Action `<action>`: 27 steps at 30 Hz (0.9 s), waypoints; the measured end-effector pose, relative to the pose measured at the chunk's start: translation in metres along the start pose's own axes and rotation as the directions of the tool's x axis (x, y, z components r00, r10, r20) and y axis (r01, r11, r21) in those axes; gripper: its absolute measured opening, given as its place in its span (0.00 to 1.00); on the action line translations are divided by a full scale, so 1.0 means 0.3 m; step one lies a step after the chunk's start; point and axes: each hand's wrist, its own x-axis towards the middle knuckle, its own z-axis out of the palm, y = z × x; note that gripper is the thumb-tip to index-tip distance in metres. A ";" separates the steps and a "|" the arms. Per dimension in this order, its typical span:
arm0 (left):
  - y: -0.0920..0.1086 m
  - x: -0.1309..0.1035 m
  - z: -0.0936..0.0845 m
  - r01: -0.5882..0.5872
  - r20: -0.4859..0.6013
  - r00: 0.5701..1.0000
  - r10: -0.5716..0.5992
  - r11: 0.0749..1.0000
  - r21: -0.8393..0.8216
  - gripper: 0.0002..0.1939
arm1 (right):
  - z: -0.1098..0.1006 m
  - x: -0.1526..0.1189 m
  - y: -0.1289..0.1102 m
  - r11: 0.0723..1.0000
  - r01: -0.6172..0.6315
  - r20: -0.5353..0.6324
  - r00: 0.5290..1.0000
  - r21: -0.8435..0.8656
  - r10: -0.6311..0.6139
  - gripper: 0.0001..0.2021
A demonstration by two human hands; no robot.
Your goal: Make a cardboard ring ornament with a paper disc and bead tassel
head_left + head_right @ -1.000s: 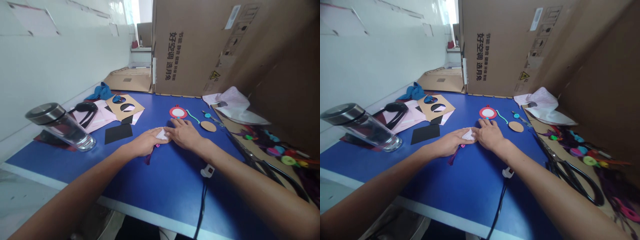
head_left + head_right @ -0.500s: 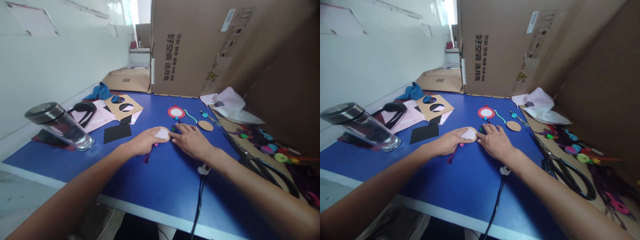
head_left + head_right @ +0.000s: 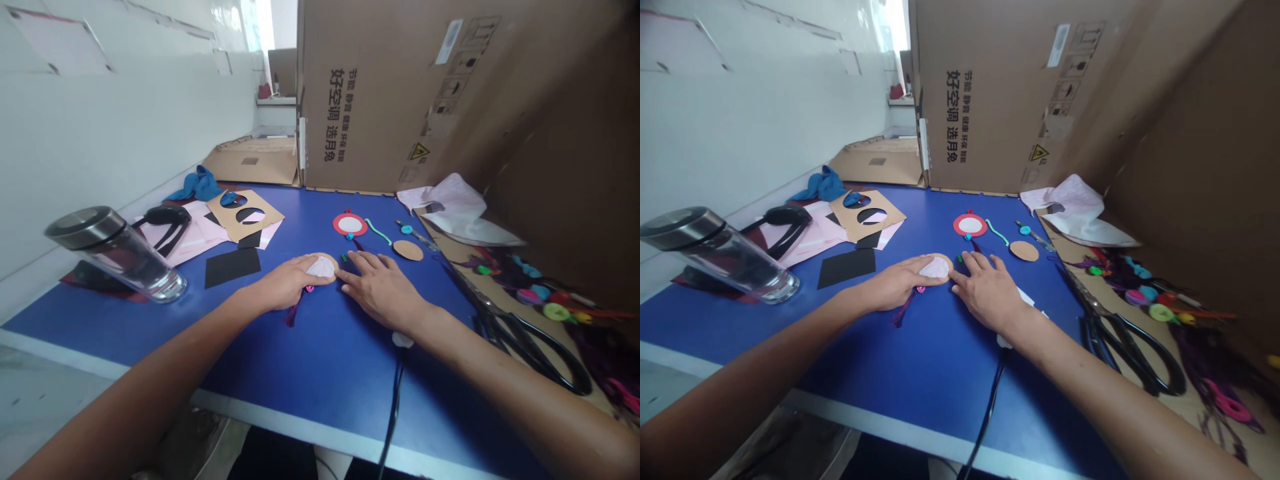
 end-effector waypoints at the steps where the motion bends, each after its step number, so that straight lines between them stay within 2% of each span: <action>1: -0.001 0.000 0.001 -0.002 0.001 1.000 0.002 1.000 0.001 0.34 | 0.003 0.005 0.006 1.000 -0.003 -0.002 1.000 -0.006 0.003 0.21; 5: -0.009 -0.002 0.010 -0.005 -0.005 1.000 0.005 1.000 0.006 0.38 | 0.012 0.036 0.028 1.000 -0.016 -0.003 1.000 -0.014 0.016 0.22; 14: -0.015 -0.015 0.018 0.070 0.048 0.996 -0.069 0.997 -0.018 0.36 | -0.005 0.123 0.034 1.000 -0.031 0.055 0.998 0.002 0.030 0.23; 22: -0.007 -0.012 0.013 0.045 0.026 0.999 -0.045 0.999 -0.005 0.35 | -0.011 0.201 0.021 1.000 -0.006 0.085 0.996 -0.009 0.007 0.25; 27: -0.003 -0.012 0.008 0.040 0.031 0.999 -0.040 0.999 0.010 0.37 | 0.002 0.214 0.028 1.000 0.010 0.064 0.998 -0.027 -0.008 0.25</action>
